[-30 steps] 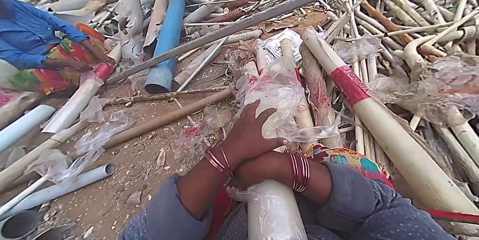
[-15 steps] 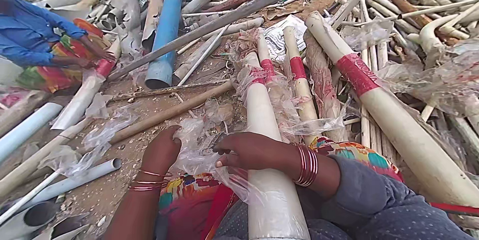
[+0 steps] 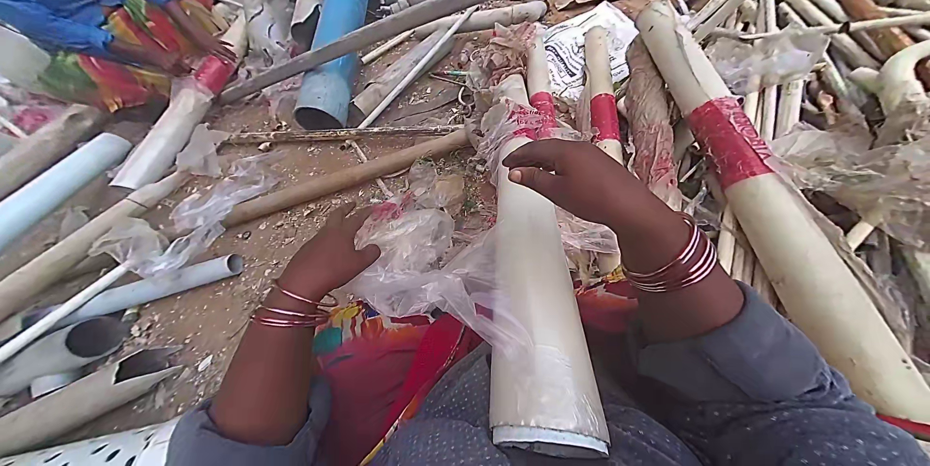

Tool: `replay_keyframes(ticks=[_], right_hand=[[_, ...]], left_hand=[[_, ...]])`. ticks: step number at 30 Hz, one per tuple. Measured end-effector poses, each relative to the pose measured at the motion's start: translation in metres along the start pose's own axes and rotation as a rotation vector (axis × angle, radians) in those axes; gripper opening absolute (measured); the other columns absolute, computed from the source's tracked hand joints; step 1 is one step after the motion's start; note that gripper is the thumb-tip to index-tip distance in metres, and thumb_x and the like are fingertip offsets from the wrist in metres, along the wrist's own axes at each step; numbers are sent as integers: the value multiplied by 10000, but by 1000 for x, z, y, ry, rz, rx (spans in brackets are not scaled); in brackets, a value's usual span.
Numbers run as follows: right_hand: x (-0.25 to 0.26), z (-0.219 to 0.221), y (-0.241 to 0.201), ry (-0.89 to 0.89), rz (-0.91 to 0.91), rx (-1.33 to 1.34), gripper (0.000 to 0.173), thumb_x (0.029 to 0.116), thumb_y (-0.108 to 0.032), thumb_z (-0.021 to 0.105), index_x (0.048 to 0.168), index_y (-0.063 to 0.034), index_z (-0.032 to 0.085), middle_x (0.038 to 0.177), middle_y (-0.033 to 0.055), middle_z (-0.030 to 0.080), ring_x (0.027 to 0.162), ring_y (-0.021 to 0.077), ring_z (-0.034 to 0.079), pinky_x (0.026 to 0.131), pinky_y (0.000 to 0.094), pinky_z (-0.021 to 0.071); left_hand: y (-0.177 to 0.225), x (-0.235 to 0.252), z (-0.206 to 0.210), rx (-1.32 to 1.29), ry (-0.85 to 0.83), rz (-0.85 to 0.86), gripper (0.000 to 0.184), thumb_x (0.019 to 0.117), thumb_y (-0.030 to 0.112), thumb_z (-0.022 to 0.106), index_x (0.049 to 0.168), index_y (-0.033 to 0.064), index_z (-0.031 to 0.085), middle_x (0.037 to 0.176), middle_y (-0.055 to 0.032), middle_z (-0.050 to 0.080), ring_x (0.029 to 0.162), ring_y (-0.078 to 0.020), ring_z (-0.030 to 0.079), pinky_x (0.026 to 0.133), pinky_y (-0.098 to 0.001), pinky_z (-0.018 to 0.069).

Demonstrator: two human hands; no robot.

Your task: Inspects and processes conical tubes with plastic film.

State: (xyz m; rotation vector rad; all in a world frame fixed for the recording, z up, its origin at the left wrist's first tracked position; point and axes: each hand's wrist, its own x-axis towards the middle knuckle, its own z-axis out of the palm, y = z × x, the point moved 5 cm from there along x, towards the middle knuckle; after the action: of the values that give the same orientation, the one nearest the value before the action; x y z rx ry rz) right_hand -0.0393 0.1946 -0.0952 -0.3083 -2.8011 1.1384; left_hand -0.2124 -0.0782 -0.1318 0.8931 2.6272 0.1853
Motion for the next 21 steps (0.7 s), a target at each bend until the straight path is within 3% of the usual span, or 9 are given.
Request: replay_keyframes(ticks=[2, 4, 5, 7, 9, 13, 18, 20, 21], right_hand=[[2, 1, 0, -10, -8, -11, 327, 1086, -309, 525, 1292, -114, 688, 1234, 90, 700, 1100, 222, 663, 955, 495, 502], [5, 3, 0, -16, -14, -18, 311, 1088, -308, 520, 1278, -131, 692, 1217, 76, 703, 1077, 204, 666, 937, 483, 507], [5, 4, -1, -16, -22, -16, 307, 1087, -309, 522, 1272, -137, 697, 1210, 74, 702, 1066, 202, 665, 926, 485, 506], [5, 6, -2, -29, -20, -11, 311, 1088, -313, 520, 1274, -140, 698, 1210, 75, 704, 1064, 202, 666, 922, 490, 505], [6, 9, -1, -46, -8, -13, 305, 1083, -315, 530, 1264, -136, 699, 1174, 64, 714, 1044, 193, 670, 915, 482, 509], [11, 22, 2, -168, 12, -56, 325, 1080, -305, 543, 1305, -111, 677, 1207, 81, 705, 1073, 227, 668, 946, 503, 508], [9, 38, 3, -361, 61, -126, 379, 1082, -346, 531, 1330, -85, 652, 1242, 120, 684, 1153, 269, 647, 1002, 538, 481], [8, 44, 3, -408, 64, -135, 406, 1073, -369, 542, 1350, -91, 647, 1254, 119, 682, 1171, 273, 641, 1015, 541, 475], [7, 46, 2, -430, 71, -136, 416, 1070, -371, 547, 1369, -96, 637, 1279, 117, 676, 1195, 274, 632, 1031, 543, 466]], left_hand=[[14, -2, -15, -202, 185, 166, 547, 925, -22, 579, 1463, 67, 542, 1574, -211, 415, 1430, -427, 414, 1085, -678, 361], [22, -4, -20, -447, 343, 194, 506, 879, -19, 489, 1353, 87, 632, 1524, -82, 517, 1420, -195, 465, 1147, -462, 383], [24, -4, -19, -576, 397, 170, 470, 857, -15, 485, 1282, 82, 660, 1450, -31, 588, 1333, -90, 533, 1102, -351, 439], [20, 0, -11, -777, 461, 78, 321, 879, -45, 510, 1137, 66, 666, 1173, 24, 660, 1020, 18, 618, 887, -216, 522], [9, 3, -5, -863, 505, -8, 237, 893, -37, 503, 1051, 80, 637, 963, 74, 647, 794, 51, 613, 728, -171, 532], [-9, 2, -5, -967, 566, -33, 192, 894, 22, 477, 966, 143, 609, 778, 153, 633, 681, 80, 607, 645, -143, 532], [-9, -4, -3, -1015, 582, 77, 245, 855, 44, 424, 898, 206, 602, 806, 191, 631, 745, 103, 600, 684, -127, 523], [-11, -6, -2, -948, 592, -20, 189, 896, 86, 450, 954, 151, 619, 844, 134, 626, 773, 77, 602, 714, -160, 529], [-13, -5, -3, -908, 579, -86, 199, 935, 113, 469, 1043, 91, 634, 910, 66, 627, 819, 37, 600, 759, -208, 526]])
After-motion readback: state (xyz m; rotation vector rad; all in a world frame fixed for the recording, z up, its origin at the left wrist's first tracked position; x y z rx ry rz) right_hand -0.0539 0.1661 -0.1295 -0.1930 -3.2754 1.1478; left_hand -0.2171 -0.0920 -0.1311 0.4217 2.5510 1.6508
